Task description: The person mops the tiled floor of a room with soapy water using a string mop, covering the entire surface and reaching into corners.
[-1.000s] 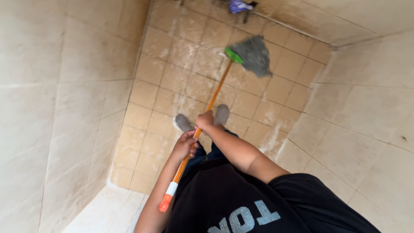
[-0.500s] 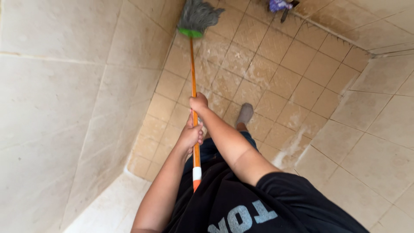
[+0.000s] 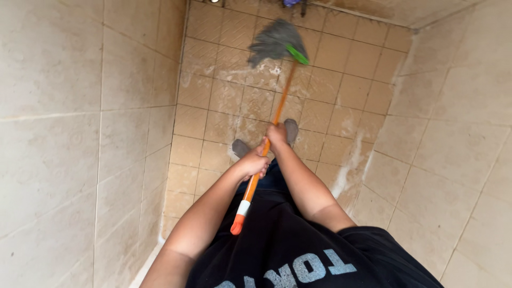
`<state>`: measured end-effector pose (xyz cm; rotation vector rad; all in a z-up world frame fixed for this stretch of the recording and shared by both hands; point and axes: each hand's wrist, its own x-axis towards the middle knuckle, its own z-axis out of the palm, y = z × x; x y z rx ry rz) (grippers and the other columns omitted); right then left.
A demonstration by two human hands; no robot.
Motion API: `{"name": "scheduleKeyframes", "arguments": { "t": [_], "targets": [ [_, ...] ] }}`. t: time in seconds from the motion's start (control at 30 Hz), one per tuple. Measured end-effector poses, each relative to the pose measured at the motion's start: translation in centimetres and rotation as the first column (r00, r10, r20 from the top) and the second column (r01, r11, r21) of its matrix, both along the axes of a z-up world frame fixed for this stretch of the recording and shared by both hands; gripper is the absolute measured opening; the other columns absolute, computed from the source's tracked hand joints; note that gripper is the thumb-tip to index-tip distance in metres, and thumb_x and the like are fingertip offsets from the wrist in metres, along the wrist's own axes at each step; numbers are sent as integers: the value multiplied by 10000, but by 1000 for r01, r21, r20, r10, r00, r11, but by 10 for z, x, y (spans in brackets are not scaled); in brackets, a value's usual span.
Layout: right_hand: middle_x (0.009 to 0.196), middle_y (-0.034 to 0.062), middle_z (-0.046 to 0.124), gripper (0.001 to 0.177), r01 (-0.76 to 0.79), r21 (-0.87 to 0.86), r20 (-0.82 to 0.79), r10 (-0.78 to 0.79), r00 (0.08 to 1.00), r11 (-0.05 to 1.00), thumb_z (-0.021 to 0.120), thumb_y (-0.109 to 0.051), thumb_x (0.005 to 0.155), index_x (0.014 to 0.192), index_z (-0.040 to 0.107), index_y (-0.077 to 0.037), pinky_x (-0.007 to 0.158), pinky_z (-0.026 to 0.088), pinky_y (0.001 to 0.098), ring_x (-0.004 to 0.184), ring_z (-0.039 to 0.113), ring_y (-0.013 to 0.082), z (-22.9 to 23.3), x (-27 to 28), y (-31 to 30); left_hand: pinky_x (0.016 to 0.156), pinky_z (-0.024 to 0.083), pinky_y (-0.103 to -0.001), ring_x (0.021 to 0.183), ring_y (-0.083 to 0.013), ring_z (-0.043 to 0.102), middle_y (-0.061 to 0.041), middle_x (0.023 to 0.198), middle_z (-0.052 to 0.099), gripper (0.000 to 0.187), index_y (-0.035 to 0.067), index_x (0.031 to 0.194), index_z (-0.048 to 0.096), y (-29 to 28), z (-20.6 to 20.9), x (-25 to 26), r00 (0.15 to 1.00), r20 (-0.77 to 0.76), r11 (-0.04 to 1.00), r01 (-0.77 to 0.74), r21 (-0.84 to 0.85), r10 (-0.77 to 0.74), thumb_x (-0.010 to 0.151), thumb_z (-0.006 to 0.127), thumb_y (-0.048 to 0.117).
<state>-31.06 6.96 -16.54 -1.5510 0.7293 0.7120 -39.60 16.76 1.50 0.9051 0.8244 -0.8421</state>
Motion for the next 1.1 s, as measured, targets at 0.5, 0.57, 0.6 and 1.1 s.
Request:
{"name": "scheduleKeyframes", "arguments": {
  "t": [0.5, 0.57, 0.6, 1.1],
  "targets": [
    [655, 66, 500, 181, 591, 149, -312, -529, 789, 793, 558, -211, 976, 905, 496, -57, 436, 470, 314, 498, 503, 179, 21, -9, -162, 409, 375, -283, 480, -111, 444, -5, 685, 514, 158, 232, 1138, 498, -112, -56, 1, 974, -181, 960, 82, -269, -134, 994, 556, 262],
    [672, 60, 489, 186, 537, 331, -399, -401, 825, 776, 550, -210, 1003, 936, 465, -59, 458, 488, 298, 522, 494, 171, 19, -11, -158, 401, 383, -280, 489, -107, 460, 16, 685, 495, 166, 191, 1075, 453, -101, -73, -3, 965, -247, 894, -33, -446, -87, 1034, 552, 317],
    [675, 60, 489, 147, 439, 286, -321, -347, 881, 852, 533, -178, 987, 948, 470, -51, 459, 496, 316, 525, 505, 177, 16, -10, -149, 396, 387, -279, 494, -105, 469, 27, 685, 485, 212, 170, 1044, 430, -91, -76, -4, 958, -281, 847, -99, -522, -61, 1053, 551, 345],
    [913, 193, 543, 708, -436, 119, -299, 451, 841, 892, 444, -61, 916, 1523, 115, -217, 463, 545, 420, 586, 575, 251, 47, -134, 107, 404, 322, -215, 476, -78, 411, 24, 690, 488, 510, 235, 1496, 441, 37, 57, -187, 696, -230, 711, -703, -24, 680, 998, 543, 278]
  ]
}}
